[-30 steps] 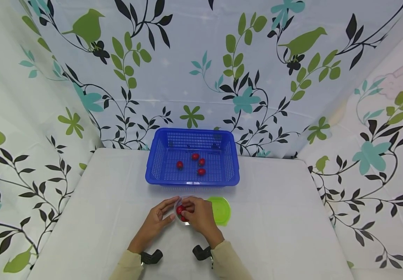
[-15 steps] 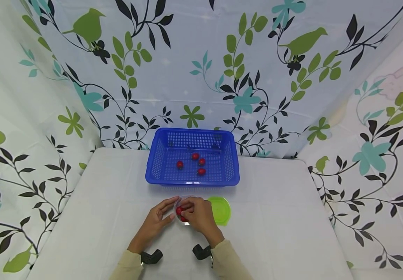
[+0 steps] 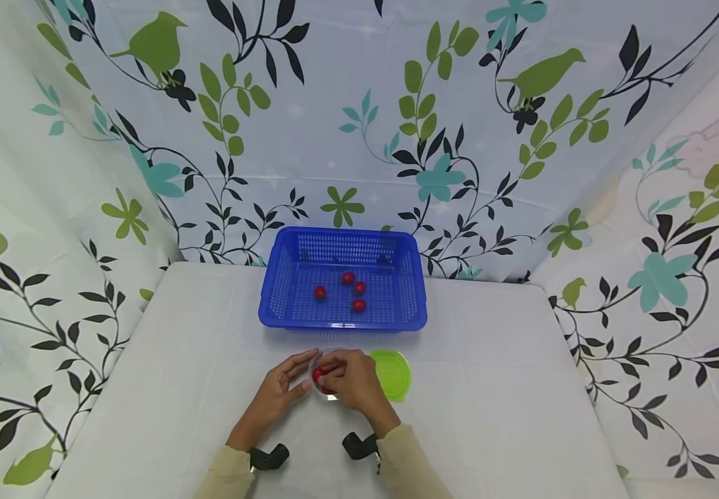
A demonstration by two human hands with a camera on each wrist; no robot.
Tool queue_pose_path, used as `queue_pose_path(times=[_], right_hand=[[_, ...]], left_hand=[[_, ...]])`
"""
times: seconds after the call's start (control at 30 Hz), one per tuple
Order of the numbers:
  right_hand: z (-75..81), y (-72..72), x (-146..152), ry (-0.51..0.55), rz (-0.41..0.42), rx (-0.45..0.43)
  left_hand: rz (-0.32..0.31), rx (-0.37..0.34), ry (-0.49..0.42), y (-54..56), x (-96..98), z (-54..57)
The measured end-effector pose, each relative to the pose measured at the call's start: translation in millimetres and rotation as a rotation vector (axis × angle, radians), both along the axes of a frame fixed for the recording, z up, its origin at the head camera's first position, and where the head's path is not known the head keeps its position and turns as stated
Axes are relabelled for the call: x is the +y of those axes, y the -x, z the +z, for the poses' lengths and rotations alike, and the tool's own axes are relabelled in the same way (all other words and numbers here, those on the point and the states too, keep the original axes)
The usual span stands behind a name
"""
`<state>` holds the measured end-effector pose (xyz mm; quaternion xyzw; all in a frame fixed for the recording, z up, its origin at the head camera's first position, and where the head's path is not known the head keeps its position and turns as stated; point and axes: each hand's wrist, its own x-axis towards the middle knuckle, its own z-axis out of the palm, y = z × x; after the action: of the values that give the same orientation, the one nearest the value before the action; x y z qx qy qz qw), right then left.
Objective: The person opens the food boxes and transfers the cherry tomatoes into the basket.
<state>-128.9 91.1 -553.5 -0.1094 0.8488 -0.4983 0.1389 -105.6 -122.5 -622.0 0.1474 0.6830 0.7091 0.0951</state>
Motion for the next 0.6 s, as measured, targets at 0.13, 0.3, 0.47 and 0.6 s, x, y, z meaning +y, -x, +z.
queue_pose_path(times=[0.13, 0.3, 0.47, 0.6], right_hand=[[0.3, 0.0, 1.6, -0.001, 0.010, -0.028], [1.0, 0.3, 1.2, 0.007, 0.018, -0.035], [2.5, 0.3, 2.0, 0.029, 0.025, -0.052], [3.0, 0.0, 2.1, 0.021, 0.039, -0.052]], left_hand=[[0.004, -0.009, 0.000, -0.2, 1.7, 0.9], [0.002, -0.015, 0.003, -0.7, 1.5, 2.7], [-0.002, 0.003, -0.003, -0.5, 1.3, 2.0], [0.000, 0.017, -0.003, 0.2, 1.2, 1.4]])
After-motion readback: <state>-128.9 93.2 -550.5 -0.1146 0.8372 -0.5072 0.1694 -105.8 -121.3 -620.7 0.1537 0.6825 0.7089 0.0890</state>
